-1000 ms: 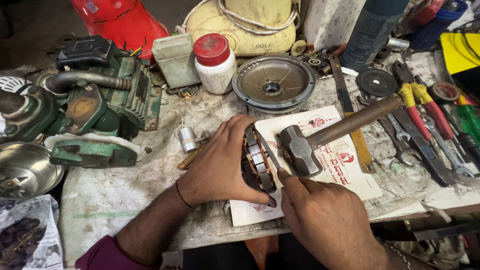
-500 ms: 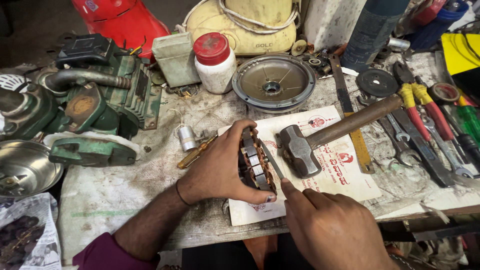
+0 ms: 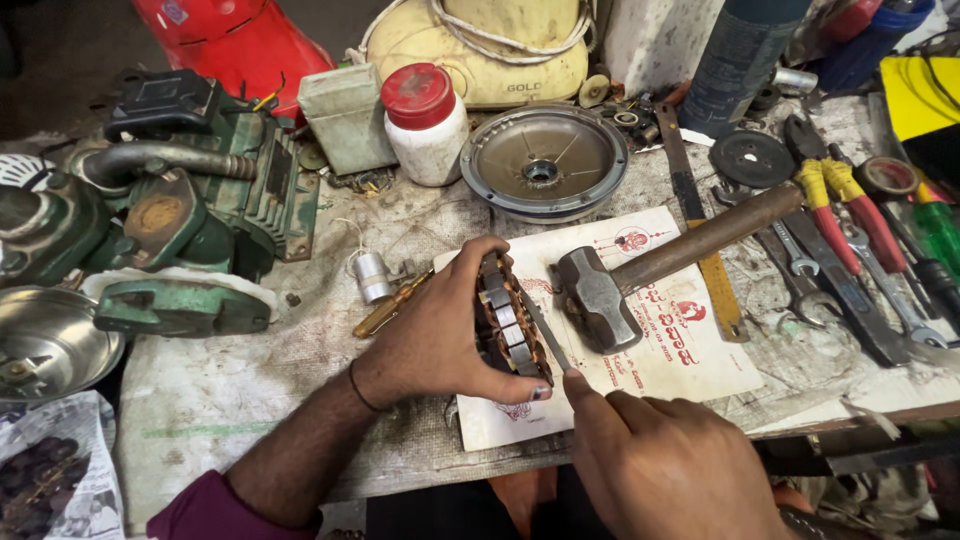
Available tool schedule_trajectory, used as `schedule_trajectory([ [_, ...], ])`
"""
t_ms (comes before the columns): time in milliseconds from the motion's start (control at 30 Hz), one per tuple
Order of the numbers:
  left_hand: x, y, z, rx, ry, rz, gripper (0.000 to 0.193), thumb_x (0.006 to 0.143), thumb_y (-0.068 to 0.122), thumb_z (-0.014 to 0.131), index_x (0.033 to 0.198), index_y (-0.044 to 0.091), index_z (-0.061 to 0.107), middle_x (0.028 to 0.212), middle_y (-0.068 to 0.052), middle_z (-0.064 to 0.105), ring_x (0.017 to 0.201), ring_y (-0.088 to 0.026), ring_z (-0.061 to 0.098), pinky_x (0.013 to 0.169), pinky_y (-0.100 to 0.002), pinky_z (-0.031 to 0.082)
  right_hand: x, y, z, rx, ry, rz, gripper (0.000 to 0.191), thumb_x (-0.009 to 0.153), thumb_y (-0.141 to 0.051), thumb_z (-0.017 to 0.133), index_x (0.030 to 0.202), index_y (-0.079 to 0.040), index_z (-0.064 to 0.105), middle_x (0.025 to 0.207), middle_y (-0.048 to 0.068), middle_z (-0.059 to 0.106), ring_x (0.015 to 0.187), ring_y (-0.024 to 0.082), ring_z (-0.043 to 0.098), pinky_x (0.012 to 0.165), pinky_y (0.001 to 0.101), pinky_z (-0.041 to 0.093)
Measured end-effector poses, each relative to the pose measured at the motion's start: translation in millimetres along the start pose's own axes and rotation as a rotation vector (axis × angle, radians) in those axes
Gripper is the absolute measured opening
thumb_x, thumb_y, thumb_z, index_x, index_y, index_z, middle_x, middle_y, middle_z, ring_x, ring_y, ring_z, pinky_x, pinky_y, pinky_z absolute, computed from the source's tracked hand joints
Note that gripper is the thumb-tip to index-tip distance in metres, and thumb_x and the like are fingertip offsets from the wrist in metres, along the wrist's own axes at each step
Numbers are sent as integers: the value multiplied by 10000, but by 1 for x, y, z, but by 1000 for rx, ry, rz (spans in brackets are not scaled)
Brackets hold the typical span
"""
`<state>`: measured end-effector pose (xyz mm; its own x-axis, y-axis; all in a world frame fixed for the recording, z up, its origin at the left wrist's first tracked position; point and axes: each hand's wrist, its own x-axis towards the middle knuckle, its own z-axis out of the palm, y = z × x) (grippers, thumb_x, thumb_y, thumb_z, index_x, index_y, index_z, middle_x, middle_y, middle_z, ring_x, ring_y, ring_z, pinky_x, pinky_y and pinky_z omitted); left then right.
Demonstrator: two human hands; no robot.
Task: The person holds a circular metal rotor assembly on a printed sheet at a cluttered workbench and files its edge with a hand file, rotating the part to work around its rim. They continue filing the component's edge throughout the episode.
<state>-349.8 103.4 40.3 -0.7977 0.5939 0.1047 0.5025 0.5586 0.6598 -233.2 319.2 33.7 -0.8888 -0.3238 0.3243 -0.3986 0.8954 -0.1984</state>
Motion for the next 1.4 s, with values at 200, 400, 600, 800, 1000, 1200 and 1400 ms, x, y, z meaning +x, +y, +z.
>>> schedule_trajectory([
  [200,1,-1,-2,-68,-5,-36,1270,538,539,921,1502,-1,295,1313,-220,620,1237,-340,650,1066,-413,504,-4,3,7,-14,-80,37,458,789,-172,705,1237,-80,722,708,105,720,547,310,704,501,439,575],
  [400,2,0,-2,-17,2,2,1276,545,532,945,1501,-12,299,1343,-239,590,1262,-352,619,1078,-419,485,-8,6,9,-67,-147,73,406,887,-299,699,1273,-177,725,707,69,719,574,279,701,583,427,577],
  [600,1,3,-3,-10,-35,-24,1279,535,528,945,1501,-2,296,1343,-231,583,1260,-330,620,1072,-404,492,-7,5,3,58,-64,33,423,853,-267,711,1243,-106,740,685,67,716,578,261,712,571,419,576],
  [800,1,5,-3,-92,3,-25,1262,554,518,926,1504,-11,283,1327,-205,632,1255,-316,650,1084,-401,495,-10,9,8,27,-79,26,413,832,-195,706,1230,-84,726,719,108,726,530,315,686,520,454,557],
  [1000,1,9,-3,-37,-10,-47,1280,545,526,932,1507,-1,273,1313,-205,623,1231,-325,650,1057,-410,505,-11,11,7,54,-36,15,442,773,-194,713,1199,-77,737,715,111,720,553,331,701,506,454,570],
  [1200,-2,4,-4,34,-3,-8,1299,542,573,941,1503,-11,289,1335,-253,582,1246,-364,619,1063,-427,494,-8,5,3,35,-72,48,418,850,-293,717,1236,-136,740,687,61,715,573,294,700,574,449,570],
  [1400,3,-3,-2,2,-7,-10,1307,556,583,930,1512,-26,281,1370,-247,583,1282,-367,613,1087,-426,483,-2,7,11,-15,-99,77,471,827,-242,704,1286,-142,737,677,102,717,519,317,694,526,464,570],
])
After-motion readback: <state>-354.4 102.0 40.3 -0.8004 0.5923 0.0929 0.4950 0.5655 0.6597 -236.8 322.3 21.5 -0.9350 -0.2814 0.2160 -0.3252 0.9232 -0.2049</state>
